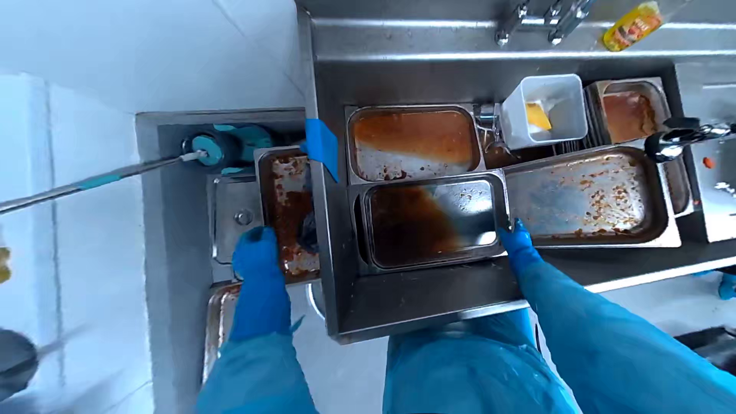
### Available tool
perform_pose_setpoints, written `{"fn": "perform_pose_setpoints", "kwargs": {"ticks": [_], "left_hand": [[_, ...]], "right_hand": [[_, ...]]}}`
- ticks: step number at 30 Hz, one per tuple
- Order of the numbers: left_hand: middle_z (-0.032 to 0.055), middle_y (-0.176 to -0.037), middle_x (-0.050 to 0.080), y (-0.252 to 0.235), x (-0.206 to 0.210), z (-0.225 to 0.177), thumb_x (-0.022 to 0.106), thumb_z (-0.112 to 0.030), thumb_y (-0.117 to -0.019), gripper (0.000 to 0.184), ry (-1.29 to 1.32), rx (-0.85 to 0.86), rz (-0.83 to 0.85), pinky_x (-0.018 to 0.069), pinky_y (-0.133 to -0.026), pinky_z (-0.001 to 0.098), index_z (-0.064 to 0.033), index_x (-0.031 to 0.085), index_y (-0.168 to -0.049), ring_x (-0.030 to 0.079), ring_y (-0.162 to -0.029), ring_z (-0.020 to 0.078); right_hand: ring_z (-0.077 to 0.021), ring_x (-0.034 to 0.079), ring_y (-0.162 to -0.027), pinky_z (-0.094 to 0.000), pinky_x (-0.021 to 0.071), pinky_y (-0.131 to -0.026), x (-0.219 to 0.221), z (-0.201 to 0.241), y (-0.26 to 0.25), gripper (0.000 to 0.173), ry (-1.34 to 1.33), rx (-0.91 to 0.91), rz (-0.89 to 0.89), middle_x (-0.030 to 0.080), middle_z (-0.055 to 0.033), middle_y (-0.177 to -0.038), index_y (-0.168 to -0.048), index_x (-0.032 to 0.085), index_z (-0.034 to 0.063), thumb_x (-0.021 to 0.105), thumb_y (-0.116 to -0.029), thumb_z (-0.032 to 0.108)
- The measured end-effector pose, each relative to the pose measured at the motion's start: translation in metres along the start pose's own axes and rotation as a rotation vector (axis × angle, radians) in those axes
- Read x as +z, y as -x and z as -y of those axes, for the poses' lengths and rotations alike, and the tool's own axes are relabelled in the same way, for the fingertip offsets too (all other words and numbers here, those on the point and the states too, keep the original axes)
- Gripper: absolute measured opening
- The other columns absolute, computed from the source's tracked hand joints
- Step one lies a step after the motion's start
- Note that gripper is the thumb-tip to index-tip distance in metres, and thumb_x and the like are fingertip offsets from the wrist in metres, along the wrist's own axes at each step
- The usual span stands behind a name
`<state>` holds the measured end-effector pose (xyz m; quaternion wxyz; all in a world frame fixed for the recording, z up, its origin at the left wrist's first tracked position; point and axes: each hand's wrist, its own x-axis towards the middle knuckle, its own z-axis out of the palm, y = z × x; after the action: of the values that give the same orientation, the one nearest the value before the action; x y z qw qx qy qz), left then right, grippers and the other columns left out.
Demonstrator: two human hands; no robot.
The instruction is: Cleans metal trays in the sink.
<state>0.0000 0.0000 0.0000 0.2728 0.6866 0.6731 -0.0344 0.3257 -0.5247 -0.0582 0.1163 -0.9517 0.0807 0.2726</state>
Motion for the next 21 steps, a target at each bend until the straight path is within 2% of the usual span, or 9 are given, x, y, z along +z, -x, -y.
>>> {"fn": "perform_pose_setpoints", "kwargs": {"ticks": [2,4,6,8,10,13,17,21], "left_hand": [[0.0190,-0.131,0.067,0.062,-0.026,-0.018,0.052,-0.039,-0.1051,0.043,0.100,0.101,-0.190,0.0469,-0.107,0.0568,-0.0087,0.064,-0.134,0.063,-0.124,0.0336],[0.0187,-0.123,0.070,0.124,-0.031,-0.023,0.055,-0.031,-0.1058,0.038,0.196,0.266,-0.257,0.0548,-0.100,0.0467,-0.0035,0.066,-0.130,0.069,-0.111,0.0270],[0.0157,-0.122,0.070,0.182,-0.022,-0.028,0.057,-0.026,-0.1056,0.035,0.296,0.310,-0.115,0.0575,-0.098,0.0418,-0.0019,0.064,-0.130,0.070,-0.109,0.0217],[0.0118,-0.122,0.071,0.223,0.001,-0.033,0.059,-0.027,-0.1042,0.035,0.305,0.246,0.094,0.0572,-0.100,0.0430,-0.0039,0.065,-0.129,0.069,-0.111,0.0199],[0.0096,-0.121,0.072,0.249,0.032,-0.038,0.062,-0.030,-0.1030,0.034,0.238,0.168,0.271,0.0561,-0.102,0.0453,-0.0073,0.068,-0.128,0.069,-0.113,0.0201],[0.0088,-0.123,0.072,0.279,0.074,-0.049,0.063,-0.035,-0.1020,0.036,0.200,0.076,0.492,0.0548,-0.104,0.0460,-0.0109,0.069,-0.129,0.069,-0.116,0.0203],[0.0048,-0.123,0.073,0.304,0.100,-0.078,0.059,-0.039,-0.1029,0.037,0.163,0.114,0.654,0.0539,-0.105,0.0433,-0.0147,0.069,-0.129,0.068,-0.116,0.0167],[0.0040,-0.123,0.073,0.315,0.101,-0.100,0.057,-0.042,-0.1033,0.038,0.162,0.168,0.753,0.0538,-0.105,0.0422,-0.0166,0.070,-0.129,0.069,-0.115,0.0158]], "right_hand": [[-0.0415,0.066,-0.113,-0.0670,0.0520,-0.095,0.009,0.006,-0.020,0.054,-0.066,0.055,0.005,0.070,-0.0218,-0.120,-0.136,0.063,0.0114,0.075,-0.0898,0.036],[-0.0417,0.067,-0.107,-0.0678,0.0529,-0.090,0.007,0.013,-0.024,0.035,-0.062,0.076,0.008,0.071,-0.0219,-0.113,-0.121,0.070,0.0087,0.070,-0.0933,0.030],[-0.0431,0.067,-0.105,-0.0689,0.0529,-0.087,-0.001,0.017,-0.023,0.030,-0.004,0.074,0.040,0.071,-0.0230,-0.111,-0.114,0.071,0.0074,0.069,-0.0931,0.029],[-0.0444,0.068,-0.104,-0.0699,0.0525,-0.086,-0.008,0.018,-0.026,0.036,0.044,0.056,0.067,0.071,-0.0236,-0.109,-0.114,0.071,0.0075,0.071,-0.0925,0.036],[-0.0471,0.068,-0.103,-0.0716,0.0513,-0.085,-0.026,0.022,-0.022,0.041,0.090,0.003,0.069,0.071,-0.0253,-0.107,-0.115,0.070,0.0079,0.068,-0.0950,0.043],[-0.0492,0.068,-0.095,-0.0727,0.0503,-0.077,-0.066,0.029,-0.004,0.036,0.122,-0.106,0.009,0.071,-0.0257,-0.098,-0.108,0.071,0.0075,0.064,-0.0978,0.041],[-0.0481,0.068,-0.085,-0.0710,0.0496,-0.070,-0.138,0.066,0.045,0.024,0.095,-0.187,-0.083,0.070,-0.0240,-0.087,-0.096,0.071,0.0068,0.068,-0.0955,0.031],[-0.0457,0.067,-0.080,-0.0688,0.0484,-0.066,-0.175,0.096,0.092,0.014,0.101,-0.211,-0.134,0.068,-0.0219,-0.081,-0.091,0.069,0.0076,0.069,-0.0919,0.022]]}}
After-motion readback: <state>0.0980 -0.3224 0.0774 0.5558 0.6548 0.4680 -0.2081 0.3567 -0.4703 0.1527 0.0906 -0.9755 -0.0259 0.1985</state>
